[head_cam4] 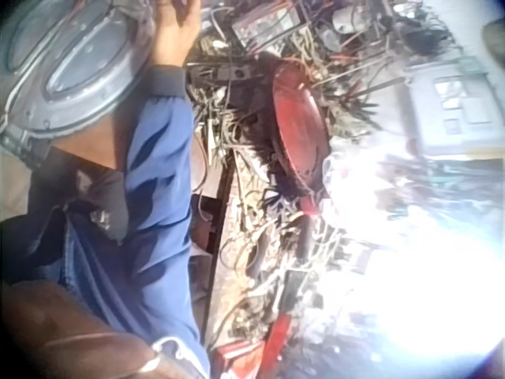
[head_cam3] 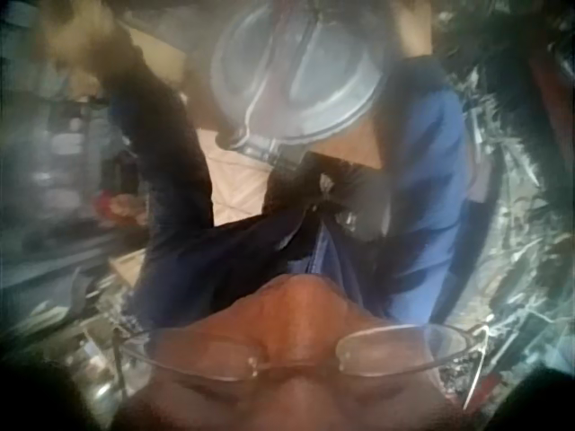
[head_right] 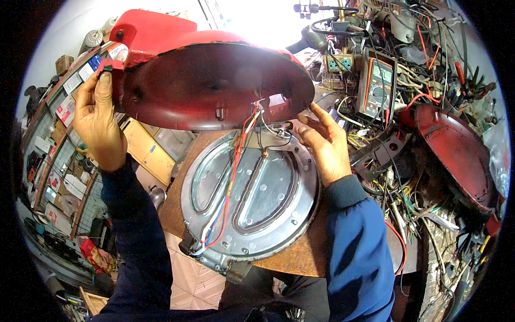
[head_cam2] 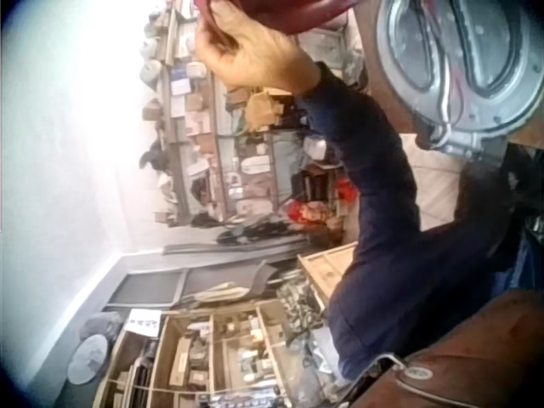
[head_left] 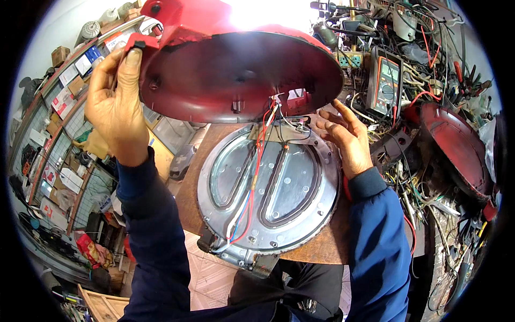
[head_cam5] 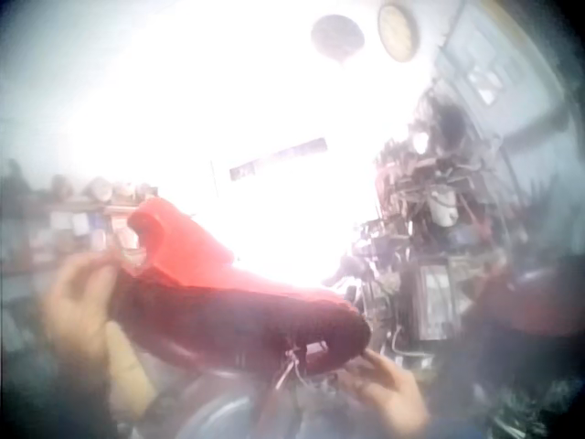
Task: The person holds a red plastic housing and a metal base unit, repeatedly aligning and fitting the housing onto the base. They adjust the position of the housing and check the internal wiring connections multiple times without completing the assembly.
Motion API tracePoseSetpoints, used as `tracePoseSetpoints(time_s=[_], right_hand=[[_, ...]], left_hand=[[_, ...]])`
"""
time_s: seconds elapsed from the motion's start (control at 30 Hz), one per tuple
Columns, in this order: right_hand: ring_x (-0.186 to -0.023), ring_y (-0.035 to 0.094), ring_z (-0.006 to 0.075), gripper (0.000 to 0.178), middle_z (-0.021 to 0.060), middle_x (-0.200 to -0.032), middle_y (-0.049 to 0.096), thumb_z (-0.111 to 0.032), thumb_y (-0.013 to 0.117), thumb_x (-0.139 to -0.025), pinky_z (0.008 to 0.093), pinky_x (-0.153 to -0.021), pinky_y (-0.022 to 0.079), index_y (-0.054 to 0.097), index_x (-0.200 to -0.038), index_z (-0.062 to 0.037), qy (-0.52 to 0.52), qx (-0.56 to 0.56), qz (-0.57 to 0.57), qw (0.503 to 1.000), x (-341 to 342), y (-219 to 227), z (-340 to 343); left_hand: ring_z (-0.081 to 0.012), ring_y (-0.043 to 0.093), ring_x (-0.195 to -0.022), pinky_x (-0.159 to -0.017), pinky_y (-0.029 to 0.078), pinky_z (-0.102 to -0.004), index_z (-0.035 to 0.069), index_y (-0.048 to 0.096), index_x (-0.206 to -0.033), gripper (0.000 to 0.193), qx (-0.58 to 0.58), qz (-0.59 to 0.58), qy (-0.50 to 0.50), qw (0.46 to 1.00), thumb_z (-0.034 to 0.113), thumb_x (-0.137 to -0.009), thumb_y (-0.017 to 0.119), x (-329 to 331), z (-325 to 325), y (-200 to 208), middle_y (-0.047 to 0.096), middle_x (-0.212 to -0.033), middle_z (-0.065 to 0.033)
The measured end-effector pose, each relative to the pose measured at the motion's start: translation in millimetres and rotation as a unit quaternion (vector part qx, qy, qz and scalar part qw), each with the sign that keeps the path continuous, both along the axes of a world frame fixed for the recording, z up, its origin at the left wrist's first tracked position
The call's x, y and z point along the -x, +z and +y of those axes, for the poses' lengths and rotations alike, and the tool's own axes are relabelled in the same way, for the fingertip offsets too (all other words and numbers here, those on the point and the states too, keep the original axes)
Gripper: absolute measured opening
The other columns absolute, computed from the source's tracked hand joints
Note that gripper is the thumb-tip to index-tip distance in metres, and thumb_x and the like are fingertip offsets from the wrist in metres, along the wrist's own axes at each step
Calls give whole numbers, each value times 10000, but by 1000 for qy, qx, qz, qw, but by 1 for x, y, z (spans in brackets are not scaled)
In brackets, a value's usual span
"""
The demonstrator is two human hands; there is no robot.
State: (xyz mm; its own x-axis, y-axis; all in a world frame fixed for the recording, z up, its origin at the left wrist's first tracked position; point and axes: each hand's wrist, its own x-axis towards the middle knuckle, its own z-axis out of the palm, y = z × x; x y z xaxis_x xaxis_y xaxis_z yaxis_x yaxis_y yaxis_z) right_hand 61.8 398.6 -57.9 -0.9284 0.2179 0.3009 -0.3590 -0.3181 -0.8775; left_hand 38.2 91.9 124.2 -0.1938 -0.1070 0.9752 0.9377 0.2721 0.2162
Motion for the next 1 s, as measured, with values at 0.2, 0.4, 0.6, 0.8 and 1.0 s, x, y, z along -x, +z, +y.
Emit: tracePoseSetpoints(time_s=[0.2,0.4,0.6,0.8,1.0], right_hand=[[-1126,621,202,702,193,-1381,570,-68,616,-888,294,-894,483,331,-1527,-9,-13,-21,-16,1000,-1,5,1],[-1155,619,248,757,217,-1407,537,-80,617,-891,326,-916,488,262,-1557,-28,-8,-13,-33,999,-1,5,-5],[-1112,655,243,763,224,-1380,552,-125,580,-879,324,-897,508,261,-1571,-72,-36,-73,-40,996,1,1,-6],[-1075,655,252,771,225,-1335,564,-126,609,-868,348,-903,521,283,-1566,-84,-38,-54,-47,997,-2,4,-11],[-1063,655,247,750,207,-1302,577,-131,618,-866,347,-902,525,313,-1546,-54,-39,-75,-39,996,0,1,-14]], left_hand=[[-166,649,-1030,-937,514,-277,-76,620,-1153,266,-13,22,-36,999,-38,-900,691,17,-4,9,679,-1115,-138],[-221,650,-1110,-998,508,-309,-92,586,-1190,307,-27,45,-74,996,-120,-887,622,31,-12,14,664,-1171,-186],[-201,649,-1099,-998,496,-293,-95,610,-1166,272,-51,59,-84,993,-102,-895,633,34,-8,9,668,-1179,-190],[-128,667,-890,-812,524,-225,-72,661,-1088,233,-70,86,63,992,19,-888,739,43,-4,7,709,-1014,-119],[-88,633,-885,-800,484,-207,-30,673,-1134,305,-65,-15,19,998,215,-953,698,61,-16,-1,706,-996,-56]])
